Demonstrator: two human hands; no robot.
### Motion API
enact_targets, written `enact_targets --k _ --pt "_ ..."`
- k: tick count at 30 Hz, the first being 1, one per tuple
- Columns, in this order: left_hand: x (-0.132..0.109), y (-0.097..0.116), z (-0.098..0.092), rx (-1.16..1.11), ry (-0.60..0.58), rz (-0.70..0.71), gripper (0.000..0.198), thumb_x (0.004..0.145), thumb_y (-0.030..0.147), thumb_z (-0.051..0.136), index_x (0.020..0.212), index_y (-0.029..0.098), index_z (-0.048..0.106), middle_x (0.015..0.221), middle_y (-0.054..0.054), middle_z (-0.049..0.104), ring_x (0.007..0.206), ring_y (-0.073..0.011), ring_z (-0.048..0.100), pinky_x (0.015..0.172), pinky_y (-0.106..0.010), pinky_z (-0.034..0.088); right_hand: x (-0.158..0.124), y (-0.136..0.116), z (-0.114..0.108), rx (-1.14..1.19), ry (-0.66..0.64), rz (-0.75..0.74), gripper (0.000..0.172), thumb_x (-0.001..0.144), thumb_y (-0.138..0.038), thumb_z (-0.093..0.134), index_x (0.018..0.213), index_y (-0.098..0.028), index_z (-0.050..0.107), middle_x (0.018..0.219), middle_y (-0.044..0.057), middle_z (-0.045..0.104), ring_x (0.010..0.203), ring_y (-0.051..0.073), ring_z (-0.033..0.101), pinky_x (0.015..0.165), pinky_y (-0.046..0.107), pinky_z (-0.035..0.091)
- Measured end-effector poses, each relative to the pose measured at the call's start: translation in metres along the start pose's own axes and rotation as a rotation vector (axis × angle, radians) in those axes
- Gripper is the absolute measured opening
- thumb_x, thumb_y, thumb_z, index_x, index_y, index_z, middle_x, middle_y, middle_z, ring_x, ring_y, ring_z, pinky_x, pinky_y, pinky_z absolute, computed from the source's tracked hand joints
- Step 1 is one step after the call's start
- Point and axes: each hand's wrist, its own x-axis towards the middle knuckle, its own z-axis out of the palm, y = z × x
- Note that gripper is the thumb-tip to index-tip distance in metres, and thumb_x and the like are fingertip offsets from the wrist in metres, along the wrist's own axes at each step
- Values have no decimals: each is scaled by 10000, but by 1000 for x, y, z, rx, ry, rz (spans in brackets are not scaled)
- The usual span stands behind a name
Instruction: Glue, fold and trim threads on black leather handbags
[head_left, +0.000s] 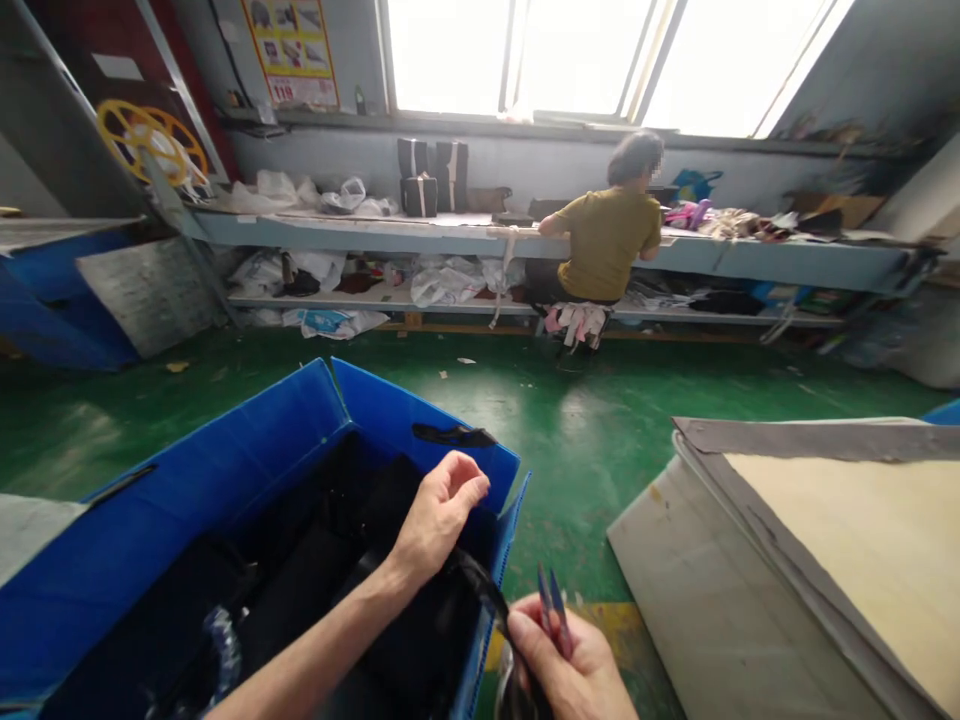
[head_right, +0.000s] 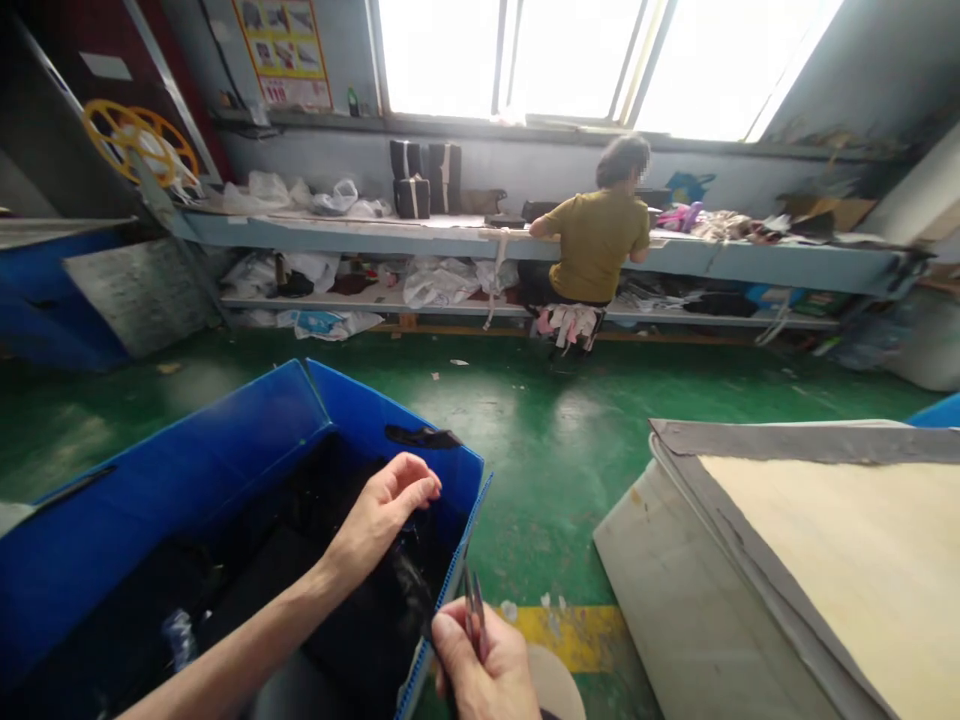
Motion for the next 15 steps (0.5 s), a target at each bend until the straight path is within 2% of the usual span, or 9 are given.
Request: enact_targets --k 1,2,4,6,9,12,15 --pt "16 -8 -3 190 92 136 201 707 287 655 868 196 577 959 -80 607 970 -251 533 896 -379 367 2 -1 0 -6 17 6 526 578 -692 611 626 -173 543 452 -35 438 432 107 406 437 213 350" --pt "31 -17 -5 338 132 254 302 641 227 706 916 209 583 1093 -85 572 1116 -279 446 986 -397 283 3 -1 0 -9 38 12 522 583 -689 610 628 -174 536 457 -37 434 435 106 400 438 212 341" --pt "60 -32 -8 486 121 362 375 552 146 751 885 216 594 1158 -87 547 1220 -297 343 1050 -402 176 3 -2 -1 -13 81 16 515 594 -682 608 631 -175 528 465 -38 430 437 105 391 442 215 330" --pt "84 -40 -8 485 81 318 266 521 99 750 702 216 594 982 -75 618 1148 -287 425 1035 -374 211 1 -2 -3 -26 111 0 510 602 -676 608 622 -174 524 472 -35 436 442 105 388 452 220 329" --pt "108 -41 -15 431 100 237 191 550 110 715 530 213 556 670 -43 618 879 -251 563 908 -335 358 -6 -2 -9 -44 150 -41 505 606 -668 615 616 -170 532 481 -29 450 457 109 395 468 224 331" --pt "125 -30 -38 388 228 160 39 674 222 621 650 193 608 632 -28 609 711 -205 578 741 -296 436 -13 -1 -22 -20 199 -54 503 607 -657 626 615 -161 539 487 -30 450 471 106 396 472 214 317" --pt "130 -18 -77 399 432 51 174 754 237 497 845 125 593 717 -64 612 723 -215 581 692 -310 445 -19 1 -36 27 229 -15 488 601 -630 655 634 -160 527 501 -40 442 470 95 378 464 203 293"
